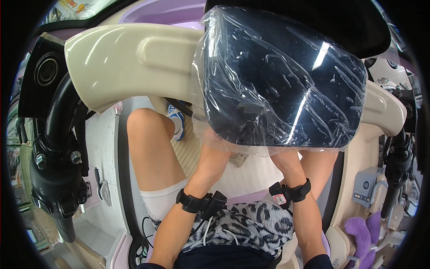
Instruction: Wiping and cleaning the dashboard and interior front area of a small electric vehicle.
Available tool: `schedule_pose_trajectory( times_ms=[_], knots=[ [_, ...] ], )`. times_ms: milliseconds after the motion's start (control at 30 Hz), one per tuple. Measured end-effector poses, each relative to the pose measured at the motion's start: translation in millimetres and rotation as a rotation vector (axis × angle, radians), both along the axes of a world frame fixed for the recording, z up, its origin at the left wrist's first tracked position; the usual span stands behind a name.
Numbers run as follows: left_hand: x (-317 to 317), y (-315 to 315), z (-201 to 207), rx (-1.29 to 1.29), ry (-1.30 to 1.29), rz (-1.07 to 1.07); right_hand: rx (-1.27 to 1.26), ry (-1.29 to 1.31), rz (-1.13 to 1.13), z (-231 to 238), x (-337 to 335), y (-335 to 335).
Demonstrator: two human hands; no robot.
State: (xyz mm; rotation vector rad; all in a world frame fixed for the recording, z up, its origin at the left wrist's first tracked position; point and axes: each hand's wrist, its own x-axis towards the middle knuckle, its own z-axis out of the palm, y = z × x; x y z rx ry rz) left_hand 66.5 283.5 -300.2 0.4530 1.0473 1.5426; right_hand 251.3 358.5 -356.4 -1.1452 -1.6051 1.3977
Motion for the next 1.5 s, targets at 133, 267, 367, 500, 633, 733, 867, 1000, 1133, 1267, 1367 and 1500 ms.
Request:
schedule_pose_trajectory(
  times_ms=[133,267,367,500,633,733,867,1000,1133,1267,1367,1500],
  knots=[
    [0,0,3,0.000,-0.016,-0.031,-0.011,0.046,-0.015,-8,4,0],
    [2,0,4,0.013,-0.043,-0.004,0.011,0.000,0.011,-5,3,0],
    [1,0,4,-0.002,-0.033,-0.016,-0.015,0.047,-0.001,-8,4,0],
    [1,-2,-1,0.048,-0.003,-0.041,-0.023,0.137,-0.011,-10,4,-1],
    [2,-1,4,-0.030,0.091,-0.030,0.055,-0.078,0.011,2,2,-2],
    [2,0,9,-0.062,0.090,-0.056,0.103,-0.194,0.020,2,3,-2],
    [3,0,8,-0.071,0.074,-0.030,0.031,-0.103,0.007,4,3,-2],
    [1,-1,4,-0.153,0.109,-0.076,0.045,-0.131,-0.009,1,-1,-5],
    [-2,-3,2,-0.148,0.064,-0.098,0.071,-0.144,0.044,-12,8,-3],
    [-2,-5,-5,-0.102,0.002,-0.115,-0.039,0.071,0.055,-19,11,-1],
    [1,-5,-1,-0.121,-0.009,-0.055,-0.012,0.036,0.086,-9,7,-1],
    [0,-5,-1,-0.167,-0.014,-0.053,0.021,0.035,0.073,6,1,-2]
  ],
)
